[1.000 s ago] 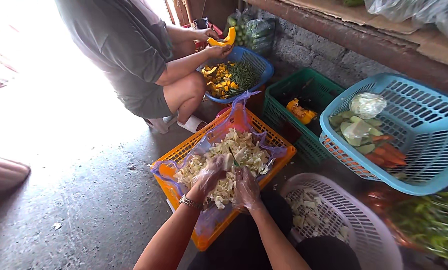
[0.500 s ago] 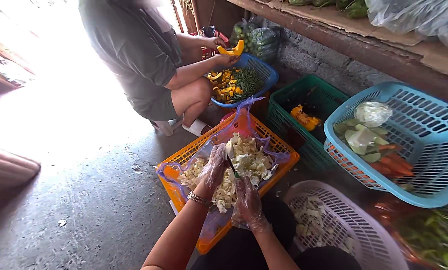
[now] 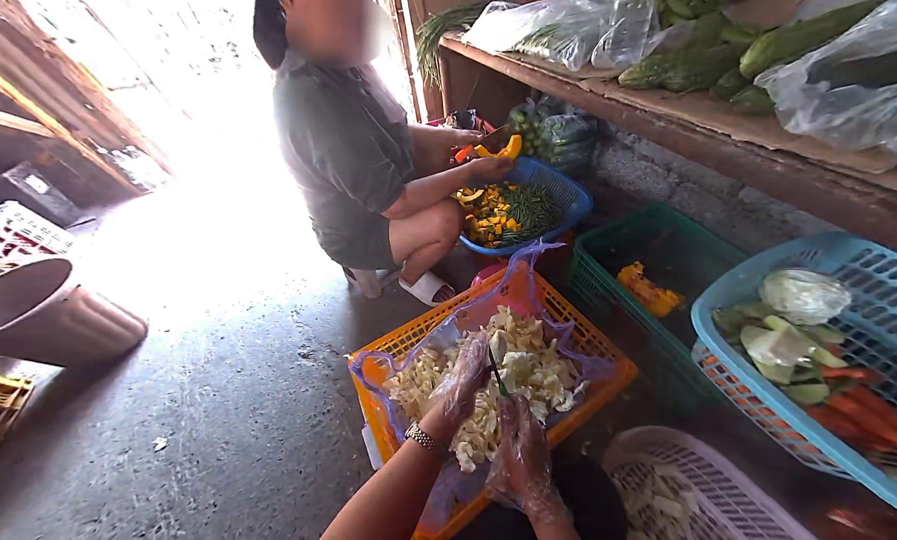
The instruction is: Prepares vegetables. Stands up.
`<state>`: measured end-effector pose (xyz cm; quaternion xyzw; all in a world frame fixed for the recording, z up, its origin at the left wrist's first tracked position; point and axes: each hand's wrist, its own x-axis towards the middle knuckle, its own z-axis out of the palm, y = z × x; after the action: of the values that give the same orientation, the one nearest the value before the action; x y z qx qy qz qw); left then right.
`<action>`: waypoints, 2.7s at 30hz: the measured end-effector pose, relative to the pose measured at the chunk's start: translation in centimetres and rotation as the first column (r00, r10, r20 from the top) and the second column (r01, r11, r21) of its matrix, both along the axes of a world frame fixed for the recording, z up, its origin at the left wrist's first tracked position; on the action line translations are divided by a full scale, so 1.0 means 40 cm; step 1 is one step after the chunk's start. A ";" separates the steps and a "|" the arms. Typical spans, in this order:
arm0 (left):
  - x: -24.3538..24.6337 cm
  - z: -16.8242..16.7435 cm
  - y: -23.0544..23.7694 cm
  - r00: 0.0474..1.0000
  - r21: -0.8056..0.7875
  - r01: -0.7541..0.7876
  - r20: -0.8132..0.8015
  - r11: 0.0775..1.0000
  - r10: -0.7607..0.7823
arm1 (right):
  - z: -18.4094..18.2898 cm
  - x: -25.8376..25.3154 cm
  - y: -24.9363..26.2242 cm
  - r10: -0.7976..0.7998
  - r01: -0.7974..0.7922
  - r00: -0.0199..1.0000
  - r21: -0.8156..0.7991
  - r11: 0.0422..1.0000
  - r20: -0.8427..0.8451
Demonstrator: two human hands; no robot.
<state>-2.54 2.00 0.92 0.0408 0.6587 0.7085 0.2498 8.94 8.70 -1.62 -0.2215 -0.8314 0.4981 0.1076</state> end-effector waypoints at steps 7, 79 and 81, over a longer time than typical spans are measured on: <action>-0.001 -0.007 0.008 0.998 -0.006 -0.063 -0.003 0.998 0.063 | -0.004 0.000 -0.005 -0.004 0.006 0.999 0.032 0.999 -0.042; -0.021 -0.094 -0.046 0.988 0.043 0.042 0.147 0.998 -0.048 | 0.003 -0.051 0.044 0.110 -0.109 0.936 -0.020 0.994 0.334; -0.021 -0.105 -0.044 0.982 0.081 0.063 0.172 0.995 -0.076 | -0.001 -0.049 0.045 0.115 -0.111 0.937 -0.033 0.993 0.329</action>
<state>-3.36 0.24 -3.30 0.0108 0.6052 0.7246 0.3295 6.97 10.49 -1.66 -0.2546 -0.8454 0.4652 -0.0637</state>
